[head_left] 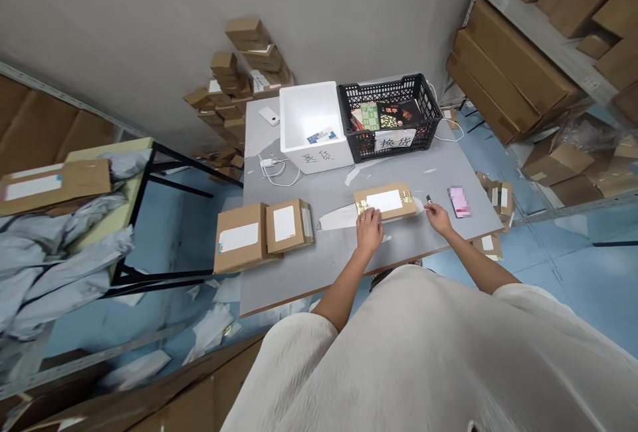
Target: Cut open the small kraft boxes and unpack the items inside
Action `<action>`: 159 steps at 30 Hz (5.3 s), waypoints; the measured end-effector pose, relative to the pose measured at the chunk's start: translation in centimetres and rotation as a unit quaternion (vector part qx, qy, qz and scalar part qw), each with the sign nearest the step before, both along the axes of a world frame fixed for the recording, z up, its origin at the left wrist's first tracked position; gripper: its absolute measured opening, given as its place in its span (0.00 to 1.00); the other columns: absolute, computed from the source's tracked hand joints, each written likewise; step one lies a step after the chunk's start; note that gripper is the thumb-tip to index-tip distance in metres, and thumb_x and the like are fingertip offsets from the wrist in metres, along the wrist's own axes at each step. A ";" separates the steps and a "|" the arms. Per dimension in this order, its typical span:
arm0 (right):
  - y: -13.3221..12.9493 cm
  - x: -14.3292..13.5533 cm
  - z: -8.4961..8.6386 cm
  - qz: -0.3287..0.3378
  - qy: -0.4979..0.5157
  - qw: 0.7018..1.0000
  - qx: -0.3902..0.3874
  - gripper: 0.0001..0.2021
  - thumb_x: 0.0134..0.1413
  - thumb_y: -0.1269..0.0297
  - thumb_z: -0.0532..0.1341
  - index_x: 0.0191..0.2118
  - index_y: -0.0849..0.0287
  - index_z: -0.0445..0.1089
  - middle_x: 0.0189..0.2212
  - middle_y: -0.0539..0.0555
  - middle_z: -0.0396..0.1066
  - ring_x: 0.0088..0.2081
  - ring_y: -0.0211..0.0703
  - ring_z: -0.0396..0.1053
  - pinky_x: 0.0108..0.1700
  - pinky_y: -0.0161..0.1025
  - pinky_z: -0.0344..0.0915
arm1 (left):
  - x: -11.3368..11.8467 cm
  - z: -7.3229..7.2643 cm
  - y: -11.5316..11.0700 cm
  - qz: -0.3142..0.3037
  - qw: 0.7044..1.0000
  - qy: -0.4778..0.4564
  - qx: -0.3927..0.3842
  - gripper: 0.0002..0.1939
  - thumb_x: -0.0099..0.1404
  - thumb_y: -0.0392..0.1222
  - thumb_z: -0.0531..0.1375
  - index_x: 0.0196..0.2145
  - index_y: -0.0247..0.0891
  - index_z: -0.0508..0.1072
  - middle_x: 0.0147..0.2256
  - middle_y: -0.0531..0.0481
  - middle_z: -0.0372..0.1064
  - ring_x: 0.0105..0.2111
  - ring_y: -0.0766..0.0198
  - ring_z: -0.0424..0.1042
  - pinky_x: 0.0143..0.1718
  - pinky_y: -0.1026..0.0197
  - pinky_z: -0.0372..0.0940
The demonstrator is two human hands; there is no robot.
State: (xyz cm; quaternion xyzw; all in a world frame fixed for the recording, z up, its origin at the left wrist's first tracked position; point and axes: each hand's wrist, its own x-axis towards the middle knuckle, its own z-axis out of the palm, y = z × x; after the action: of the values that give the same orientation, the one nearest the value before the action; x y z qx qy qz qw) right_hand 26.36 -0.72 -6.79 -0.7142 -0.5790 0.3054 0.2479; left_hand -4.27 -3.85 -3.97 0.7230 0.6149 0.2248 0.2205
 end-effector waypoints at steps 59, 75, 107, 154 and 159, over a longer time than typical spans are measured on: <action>8.2 -11.1 13.9 0.440 -0.264 0.858 -0.009 0.21 0.75 0.61 0.57 0.66 0.56 0.76 0.61 0.59 0.80 0.59 0.55 0.77 0.57 0.42 0.69 | -0.6 -3.1 -1.2 -0.057 0.996 0.034 0.055 0.40 0.65 0.32 0.58 0.74 0.38 0.64 0.77 0.40 0.57 0.78 0.49 0.53 0.81 0.37 0.47; 7.9 -14.9 14.7 0.463 -0.378 0.801 -0.022 0.22 0.77 0.60 0.54 0.68 0.53 0.74 0.60 0.59 0.80 0.59 0.55 0.77 0.55 0.43 0.68 | -0.5 -2.8 -1.2 -0.052 0.995 0.028 0.082 0.34 0.70 0.33 0.57 0.72 0.36 0.67 0.76 0.40 0.59 0.78 0.51 0.55 0.81 0.41 0.50; 8.0 -16.0 14.5 0.478 -0.413 0.775 -0.007 0.19 0.77 0.64 0.54 0.64 0.56 0.75 0.53 0.64 0.81 0.54 0.56 0.77 0.52 0.44 0.63 | -0.8 -2.8 -1.3 -0.065 0.995 0.032 0.062 0.37 0.66 0.31 0.59 0.72 0.36 0.66 0.76 0.39 0.58 0.78 0.49 0.54 0.80 0.37 0.49; 9.3 10.1 14.0 0.284 -0.314 0.905 -0.046 0.20 0.73 0.59 0.58 0.63 0.55 0.77 0.53 0.61 0.83 0.51 0.57 0.78 0.48 0.43 0.66 | 4.1 0.3 2.8 0.008 0.995 0.097 -0.014 0.30 0.74 0.43 0.59 0.71 0.40 0.66 0.69 0.33 0.64 0.71 0.39 0.63 0.71 0.35 0.60; 8.9 11.1 13.1 0.255 -0.251 0.932 -0.058 0.20 0.73 0.52 0.59 0.61 0.52 0.79 0.52 0.57 0.84 0.51 0.55 0.78 0.47 0.40 0.67 | 7.0 2.0 5.8 -0.033 0.988 0.122 -0.089 0.32 0.74 0.48 0.61 0.72 0.45 0.64 0.69 0.37 0.64 0.70 0.42 0.62 0.71 0.40 0.58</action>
State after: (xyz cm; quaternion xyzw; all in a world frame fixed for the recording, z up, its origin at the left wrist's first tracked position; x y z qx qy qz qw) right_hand 37.44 8.21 6.27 -0.6092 -0.7660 0.2023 -0.0336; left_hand 2.77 1.93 -2.00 0.7426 0.6304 0.0712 0.2147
